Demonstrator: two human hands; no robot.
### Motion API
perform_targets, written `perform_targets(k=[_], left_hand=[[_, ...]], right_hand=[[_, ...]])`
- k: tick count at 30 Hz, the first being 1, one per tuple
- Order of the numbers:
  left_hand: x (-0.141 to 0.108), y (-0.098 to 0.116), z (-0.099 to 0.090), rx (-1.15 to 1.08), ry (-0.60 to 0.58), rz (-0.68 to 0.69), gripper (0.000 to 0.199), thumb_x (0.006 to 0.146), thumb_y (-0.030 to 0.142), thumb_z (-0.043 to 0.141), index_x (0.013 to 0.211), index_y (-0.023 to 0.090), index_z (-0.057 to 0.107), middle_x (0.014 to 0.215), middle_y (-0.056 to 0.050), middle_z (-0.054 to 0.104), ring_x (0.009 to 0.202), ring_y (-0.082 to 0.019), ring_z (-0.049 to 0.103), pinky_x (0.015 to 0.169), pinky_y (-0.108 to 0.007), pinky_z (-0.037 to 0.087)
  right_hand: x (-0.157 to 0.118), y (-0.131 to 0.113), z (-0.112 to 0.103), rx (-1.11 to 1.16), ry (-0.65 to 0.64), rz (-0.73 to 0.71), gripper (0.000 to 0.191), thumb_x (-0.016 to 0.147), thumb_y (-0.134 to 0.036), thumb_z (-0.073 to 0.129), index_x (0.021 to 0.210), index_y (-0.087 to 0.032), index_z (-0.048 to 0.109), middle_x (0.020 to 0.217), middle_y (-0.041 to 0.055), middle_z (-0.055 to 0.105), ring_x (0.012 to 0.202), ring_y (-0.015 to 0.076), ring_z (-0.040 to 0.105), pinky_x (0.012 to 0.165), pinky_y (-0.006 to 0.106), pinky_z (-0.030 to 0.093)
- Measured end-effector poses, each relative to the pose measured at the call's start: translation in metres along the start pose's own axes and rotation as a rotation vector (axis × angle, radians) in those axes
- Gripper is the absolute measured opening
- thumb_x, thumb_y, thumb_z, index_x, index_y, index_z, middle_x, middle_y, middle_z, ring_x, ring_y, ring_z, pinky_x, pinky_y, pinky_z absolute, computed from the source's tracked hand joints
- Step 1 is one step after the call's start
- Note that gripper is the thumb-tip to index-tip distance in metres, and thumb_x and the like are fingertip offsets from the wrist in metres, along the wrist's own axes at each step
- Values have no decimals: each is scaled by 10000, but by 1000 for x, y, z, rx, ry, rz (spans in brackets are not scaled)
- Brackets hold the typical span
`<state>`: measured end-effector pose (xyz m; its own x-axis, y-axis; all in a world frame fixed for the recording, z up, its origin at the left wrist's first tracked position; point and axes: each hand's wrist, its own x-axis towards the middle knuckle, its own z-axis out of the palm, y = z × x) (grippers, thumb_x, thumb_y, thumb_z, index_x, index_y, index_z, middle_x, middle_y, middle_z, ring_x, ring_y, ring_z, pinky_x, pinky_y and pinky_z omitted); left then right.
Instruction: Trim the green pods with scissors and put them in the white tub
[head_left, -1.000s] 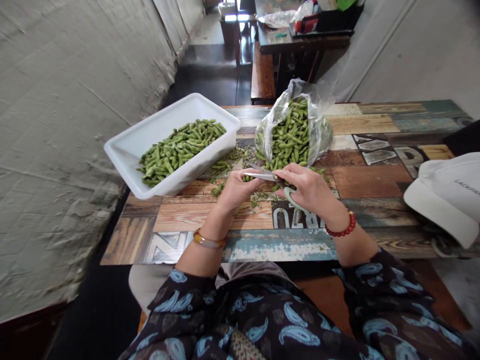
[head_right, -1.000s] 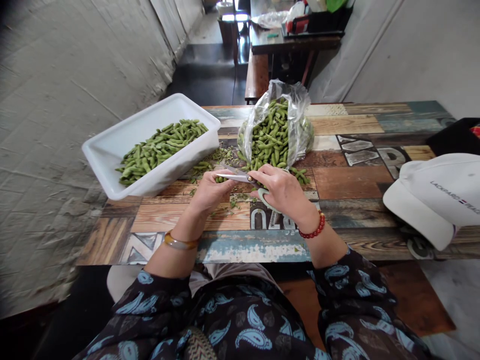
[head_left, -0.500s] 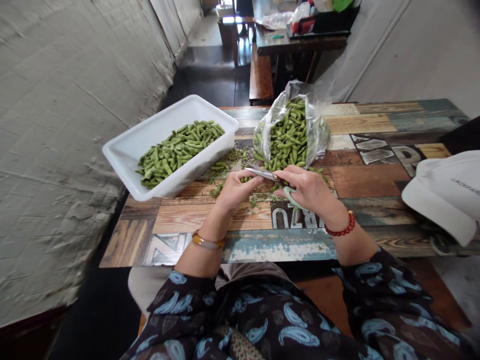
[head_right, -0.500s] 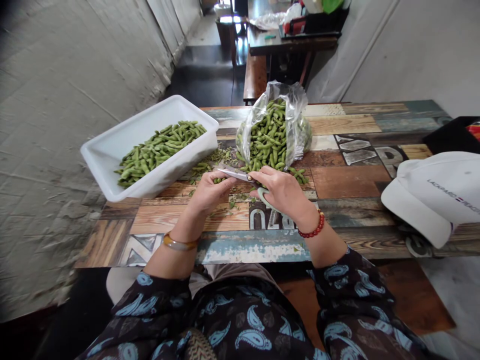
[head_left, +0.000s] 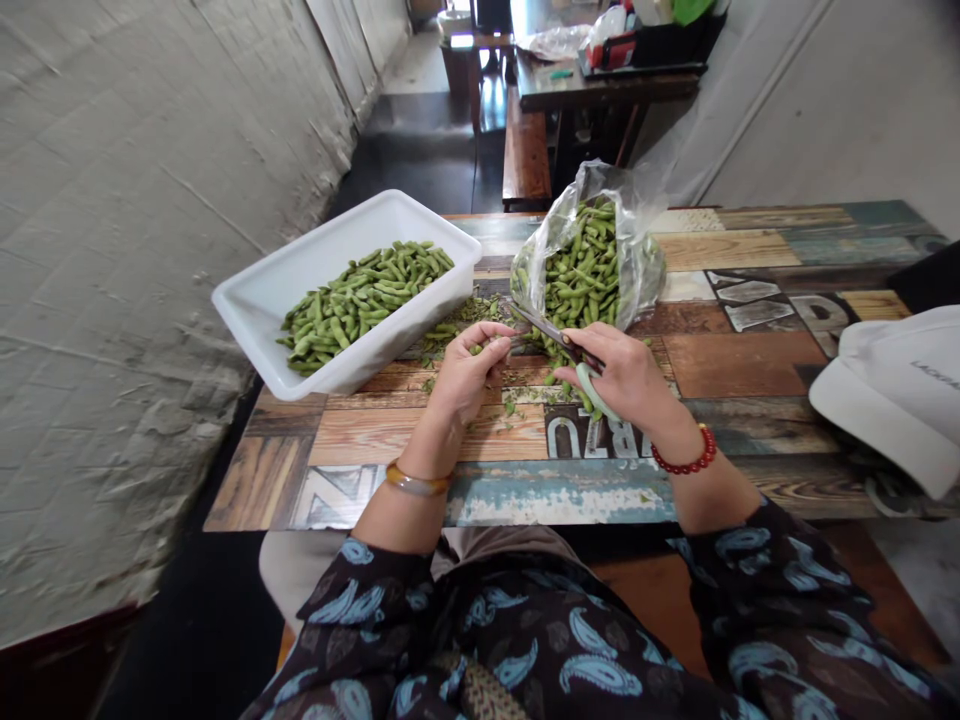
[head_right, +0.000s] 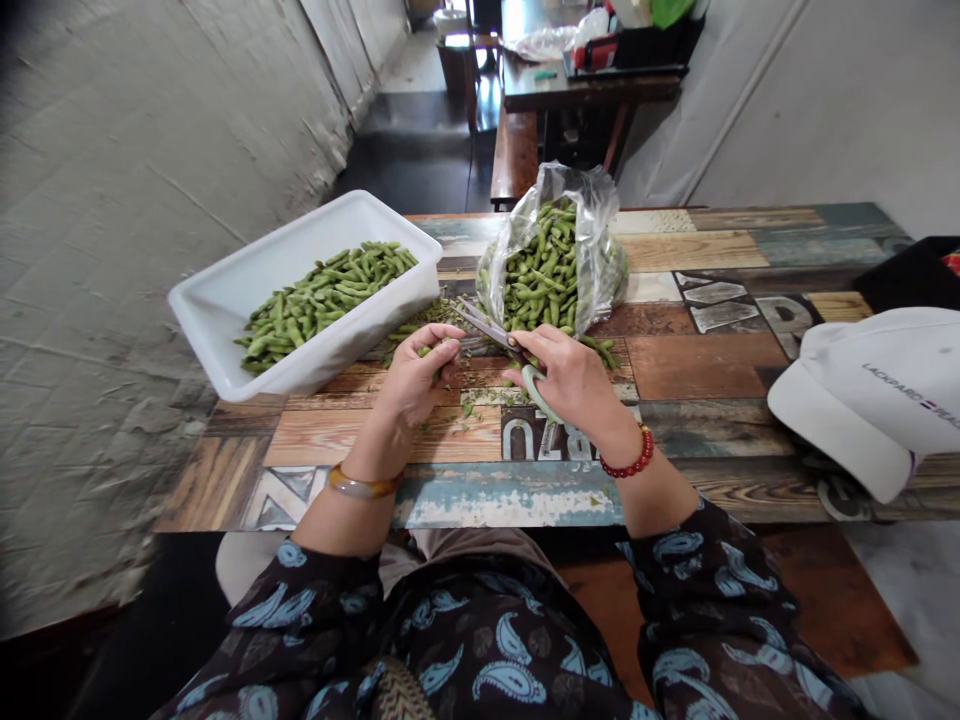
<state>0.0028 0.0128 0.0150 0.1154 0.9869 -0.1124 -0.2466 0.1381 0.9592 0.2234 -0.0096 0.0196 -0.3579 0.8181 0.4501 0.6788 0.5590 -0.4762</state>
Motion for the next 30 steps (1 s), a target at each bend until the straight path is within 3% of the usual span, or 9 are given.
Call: perform_targets(k=[4, 9, 14, 19, 22, 27, 30], left_hand=[[0, 3, 3, -93, 12, -73, 287, 662, 302, 815, 838, 141, 657, 692, -12, 678, 468, -45, 458, 423, -164, 264], [3, 1, 3, -135, 13, -72, 343, 670, 325, 816, 906, 132, 660, 766, -38, 732, 439, -41, 476, 405, -166, 251], [4, -3, 3, -157, 20, -3, 336, 720, 379, 806, 778, 152, 566, 597, 26, 656, 368, -28, 400, 389, -167, 231], [2, -1, 3, -275, -47, -51, 371, 709, 374, 833, 761, 156, 538, 569, 53, 607, 378, -14, 362, 400, -159, 244], [1, 0, 3, -320, -87, -86, 399, 720, 397, 829, 742, 162, 507, 563, 62, 585, 373, -11, 338, 400, -166, 243], [0, -2, 7, -270, -120, -111, 425, 754, 441, 795, 706, 171, 470, 514, 68, 533, 348, -13, 309, 378, -179, 196], [-1, -3, 10, -241, -157, -112, 426, 757, 458, 785, 699, 168, 478, 496, 68, 515, 339, -13, 305, 373, -182, 184]], right_hand=[[0, 0, 0, -13, -3, 3, 333, 888, -365, 695, 1178, -206, 653, 945, 78, 665, 807, 231, 628, 722, 340, 505], [0, -1, 0, -37, -29, 14, 335, 885, -357, 699, 1177, -200, 653, 939, 73, 662, 823, 239, 625, 736, 345, 500], [0, -4, 1, -22, -52, 13, 330, 890, -347, 695, 1175, -186, 651, 940, 75, 657, 825, 236, 621, 735, 348, 499], [0, -7, 3, 31, -93, 32, 359, 865, -301, 718, 1201, -197, 646, 1000, 78, 655, 744, 201, 594, 702, 344, 509], [0, -4, 5, 69, -83, 41, 409, 842, -306, 738, 1223, -200, 636, 1064, 99, 644, 844, 232, 622, 731, 361, 530], [-1, -3, 9, 101, -123, 13, 449, 826, -329, 754, 1242, -213, 629, 1097, 108, 646, 895, 249, 629, 755, 378, 538], [0, -5, 10, 123, -136, 9, 403, 839, -313, 743, 1215, -207, 641, 1049, 92, 652, 807, 216, 617, 706, 343, 522]])
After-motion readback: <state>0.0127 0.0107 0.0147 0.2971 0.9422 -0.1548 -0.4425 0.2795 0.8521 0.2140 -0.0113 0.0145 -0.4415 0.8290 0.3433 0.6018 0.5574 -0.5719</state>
